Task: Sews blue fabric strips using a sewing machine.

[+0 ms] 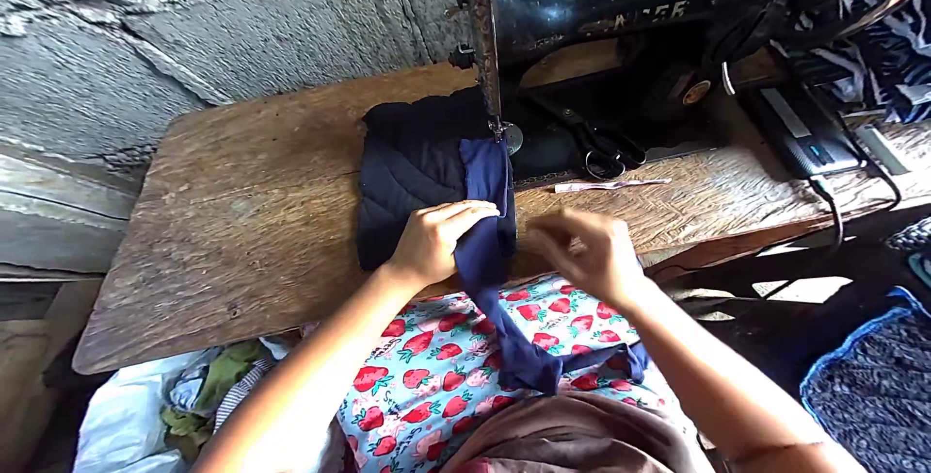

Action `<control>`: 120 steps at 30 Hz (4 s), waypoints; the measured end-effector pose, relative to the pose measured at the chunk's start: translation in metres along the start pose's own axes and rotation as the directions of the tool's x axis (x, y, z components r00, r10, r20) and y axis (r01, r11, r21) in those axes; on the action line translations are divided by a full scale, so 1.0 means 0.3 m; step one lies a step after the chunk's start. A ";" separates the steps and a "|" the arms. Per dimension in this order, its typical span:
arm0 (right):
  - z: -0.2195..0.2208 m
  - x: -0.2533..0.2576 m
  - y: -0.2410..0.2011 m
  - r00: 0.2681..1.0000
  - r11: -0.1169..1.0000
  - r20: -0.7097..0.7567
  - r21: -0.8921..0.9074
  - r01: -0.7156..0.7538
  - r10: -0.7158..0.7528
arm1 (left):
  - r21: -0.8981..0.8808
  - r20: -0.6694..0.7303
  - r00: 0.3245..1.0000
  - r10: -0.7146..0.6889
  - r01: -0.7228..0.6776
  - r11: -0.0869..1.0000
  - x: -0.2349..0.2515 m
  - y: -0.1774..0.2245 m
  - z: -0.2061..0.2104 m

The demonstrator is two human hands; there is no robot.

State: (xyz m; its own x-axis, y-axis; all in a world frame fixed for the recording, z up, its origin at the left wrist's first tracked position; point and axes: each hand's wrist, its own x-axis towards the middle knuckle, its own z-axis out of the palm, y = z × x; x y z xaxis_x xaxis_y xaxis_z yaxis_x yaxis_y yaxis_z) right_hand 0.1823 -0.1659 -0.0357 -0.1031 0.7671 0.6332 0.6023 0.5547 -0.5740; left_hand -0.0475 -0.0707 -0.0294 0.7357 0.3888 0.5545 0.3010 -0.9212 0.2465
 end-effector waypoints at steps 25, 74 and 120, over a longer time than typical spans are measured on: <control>-0.009 0.155 0.178 0.819 0.887 0.394 -0.020 0.461 -0.417 | 0.036 0.327 0.896 0.300 -0.329 0.944 -0.026 0.007 -0.049; 0.059 -0.084 0.020 0.952 0.898 0.130 -0.319 0.304 -0.276 | 0.041 0.083 0.996 -0.033 0.030 0.999 0.002 0.082 -0.006; 0.001 0.292 0.224 0.680 0.793 0.438 0.146 0.591 -0.588 | -0.091 -0.092 0.966 -0.242 0.234 0.968 -0.030 0.107 0.027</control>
State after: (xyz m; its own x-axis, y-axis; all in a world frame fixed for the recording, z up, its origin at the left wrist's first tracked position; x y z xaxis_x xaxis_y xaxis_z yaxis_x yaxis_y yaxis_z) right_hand 0.2135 -0.0613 -0.0191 -0.7709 0.3370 0.5405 0.3012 0.9406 -0.1570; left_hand -0.0395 -0.1039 -0.0328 0.5822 0.5997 0.5490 0.4079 -0.7995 0.4409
